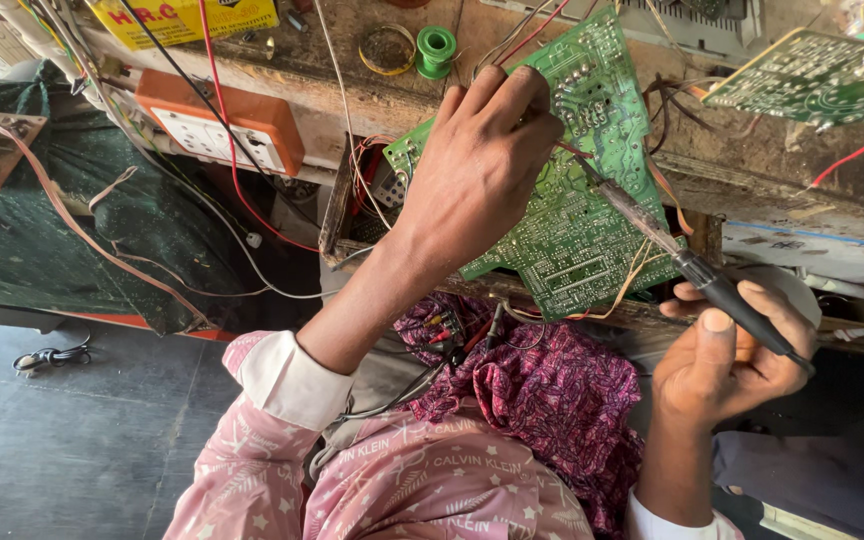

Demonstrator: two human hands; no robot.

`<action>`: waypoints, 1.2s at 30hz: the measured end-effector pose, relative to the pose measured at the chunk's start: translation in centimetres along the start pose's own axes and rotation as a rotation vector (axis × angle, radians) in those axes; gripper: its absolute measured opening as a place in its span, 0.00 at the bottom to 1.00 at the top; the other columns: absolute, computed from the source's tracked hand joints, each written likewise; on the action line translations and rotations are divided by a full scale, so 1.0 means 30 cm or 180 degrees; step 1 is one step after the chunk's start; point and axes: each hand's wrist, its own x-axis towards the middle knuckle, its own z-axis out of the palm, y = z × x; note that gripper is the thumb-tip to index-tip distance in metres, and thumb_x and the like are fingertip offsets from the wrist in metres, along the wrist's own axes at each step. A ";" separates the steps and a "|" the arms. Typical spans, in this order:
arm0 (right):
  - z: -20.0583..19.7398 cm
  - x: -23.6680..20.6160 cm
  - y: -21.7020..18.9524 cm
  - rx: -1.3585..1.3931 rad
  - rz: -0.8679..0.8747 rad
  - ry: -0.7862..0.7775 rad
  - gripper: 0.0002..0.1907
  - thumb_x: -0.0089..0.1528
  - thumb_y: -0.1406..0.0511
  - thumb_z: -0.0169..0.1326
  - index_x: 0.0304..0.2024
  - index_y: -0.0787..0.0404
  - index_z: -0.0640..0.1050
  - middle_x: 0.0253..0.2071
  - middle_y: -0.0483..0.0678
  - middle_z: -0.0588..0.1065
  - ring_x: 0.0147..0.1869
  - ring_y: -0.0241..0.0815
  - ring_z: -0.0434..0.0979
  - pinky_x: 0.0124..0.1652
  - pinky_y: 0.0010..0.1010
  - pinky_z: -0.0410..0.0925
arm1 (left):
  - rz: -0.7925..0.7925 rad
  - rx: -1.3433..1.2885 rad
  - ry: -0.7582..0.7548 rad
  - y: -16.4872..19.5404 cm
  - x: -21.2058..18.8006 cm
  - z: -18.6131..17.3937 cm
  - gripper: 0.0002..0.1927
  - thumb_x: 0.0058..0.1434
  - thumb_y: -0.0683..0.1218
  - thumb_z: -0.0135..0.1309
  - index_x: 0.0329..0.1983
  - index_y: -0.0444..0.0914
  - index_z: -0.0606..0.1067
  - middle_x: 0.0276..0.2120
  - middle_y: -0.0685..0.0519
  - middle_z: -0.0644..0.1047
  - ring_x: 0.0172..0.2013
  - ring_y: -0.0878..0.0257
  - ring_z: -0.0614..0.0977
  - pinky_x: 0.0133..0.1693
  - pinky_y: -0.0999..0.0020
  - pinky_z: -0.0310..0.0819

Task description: The person sits on the floor and uses a soldering iron and solder wire to attach wires to a green circuit board. They repeatedly heat solder joints and feed solder to secure connections.

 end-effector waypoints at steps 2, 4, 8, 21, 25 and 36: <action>0.007 -0.002 0.001 -0.0014 0.0011 0.0040 0.15 0.73 0.70 0.57 0.57 0.68 0.68 0.48 0.56 0.70 0.40 0.50 0.80 0.34 0.34 0.79 | -0.0003 -0.0021 -0.0001 -0.001 0.003 0.001 0.04 0.65 0.40 0.57 0.42 0.39 0.77 0.46 0.53 0.70 0.49 0.56 0.71 0.49 0.57 0.65; 0.014 -0.007 -0.001 -0.0041 0.0056 0.0094 0.15 0.74 0.70 0.57 0.58 0.69 0.67 0.48 0.56 0.69 0.40 0.50 0.79 0.36 0.34 0.78 | -0.0003 0.0033 -0.0021 0.001 0.005 0.004 0.04 0.64 0.40 0.57 0.41 0.39 0.76 0.46 0.53 0.70 0.49 0.56 0.71 0.49 0.58 0.64; 0.029 -0.018 -0.012 0.0068 0.0189 0.0197 0.15 0.76 0.69 0.56 0.59 0.72 0.68 0.48 0.58 0.71 0.41 0.49 0.77 0.42 0.34 0.78 | 0.0001 0.0056 -0.0004 0.001 0.009 0.010 0.04 0.64 0.41 0.57 0.41 0.39 0.76 0.46 0.53 0.70 0.48 0.56 0.71 0.49 0.58 0.63; 0.036 -0.025 -0.019 0.0103 0.0272 0.0270 0.14 0.75 0.69 0.58 0.56 0.72 0.70 0.45 0.59 0.73 0.42 0.47 0.79 0.43 0.33 0.79 | 0.0024 0.0033 0.0043 -0.003 0.005 0.015 0.04 0.65 0.41 0.57 0.41 0.38 0.75 0.45 0.53 0.70 0.48 0.56 0.70 0.50 0.58 0.63; 0.031 -0.023 -0.008 0.0014 -0.0040 0.0119 0.13 0.73 0.71 0.58 0.56 0.71 0.71 0.44 0.57 0.72 0.42 0.48 0.78 0.44 0.37 0.80 | 0.0021 0.0048 0.0036 -0.001 0.005 0.013 0.04 0.65 0.41 0.56 0.42 0.38 0.75 0.46 0.53 0.70 0.48 0.56 0.70 0.50 0.58 0.63; 0.019 -0.029 0.001 0.0105 0.0075 0.0196 0.14 0.71 0.73 0.59 0.56 0.71 0.71 0.45 0.59 0.73 0.41 0.50 0.79 0.39 0.36 0.80 | 0.0051 0.0171 -0.0049 0.009 0.002 0.007 0.05 0.67 0.42 0.54 0.44 0.37 0.74 0.46 0.52 0.70 0.50 0.55 0.70 0.51 0.57 0.63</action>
